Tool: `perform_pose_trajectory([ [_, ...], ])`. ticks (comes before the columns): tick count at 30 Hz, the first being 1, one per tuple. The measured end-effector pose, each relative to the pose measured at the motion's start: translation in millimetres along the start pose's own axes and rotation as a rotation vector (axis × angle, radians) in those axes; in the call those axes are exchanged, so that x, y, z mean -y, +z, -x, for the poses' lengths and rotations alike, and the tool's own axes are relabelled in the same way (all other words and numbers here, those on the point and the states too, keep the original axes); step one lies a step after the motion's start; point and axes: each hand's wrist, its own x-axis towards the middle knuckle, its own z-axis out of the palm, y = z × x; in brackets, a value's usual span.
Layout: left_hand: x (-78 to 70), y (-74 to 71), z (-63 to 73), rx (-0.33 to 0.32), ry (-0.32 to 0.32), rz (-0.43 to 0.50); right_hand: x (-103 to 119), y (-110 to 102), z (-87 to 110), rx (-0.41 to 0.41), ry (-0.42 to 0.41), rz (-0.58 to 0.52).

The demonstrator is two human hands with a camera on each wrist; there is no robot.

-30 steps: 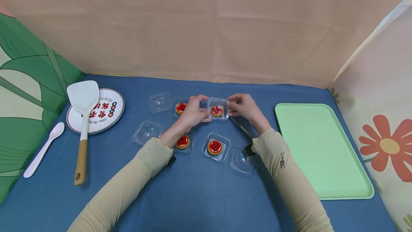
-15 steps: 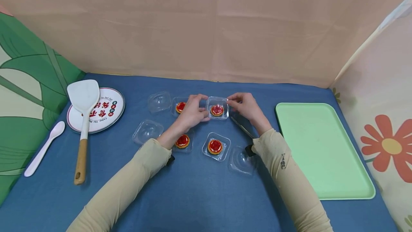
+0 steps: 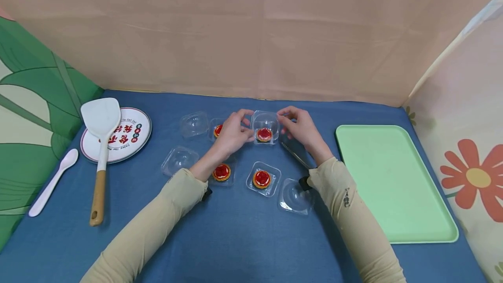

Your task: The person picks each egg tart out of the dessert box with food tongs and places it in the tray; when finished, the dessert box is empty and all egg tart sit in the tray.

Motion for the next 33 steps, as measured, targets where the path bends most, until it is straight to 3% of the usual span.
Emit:
perform_pose_trajectory([
  [6,-3.8,-0.1,-7.0,-0.022,0.033,0.040,2.7,-2.7,0.1,-0.003,-0.014,-0.139],
  [12,-5.6,2.8,-15.9,-0.049,0.071,0.065,5.1,-6.4,0.7,-0.064,0.014,-0.281],
  [22,-17.1,5.1,-24.4,-0.103,0.173,0.032,8.9,-12.3,0.5,-0.198,-0.037,-0.325],
  [28,-24.3,7.6,-31.0,-0.127,0.164,0.031,6.3,-17.4,-1.9,-0.261,-0.096,-0.354],
  [33,-24.5,11.0,-38.7,-0.101,0.132,0.045,0.4,-22.2,-7.5,-0.298,-0.075,-0.343],
])
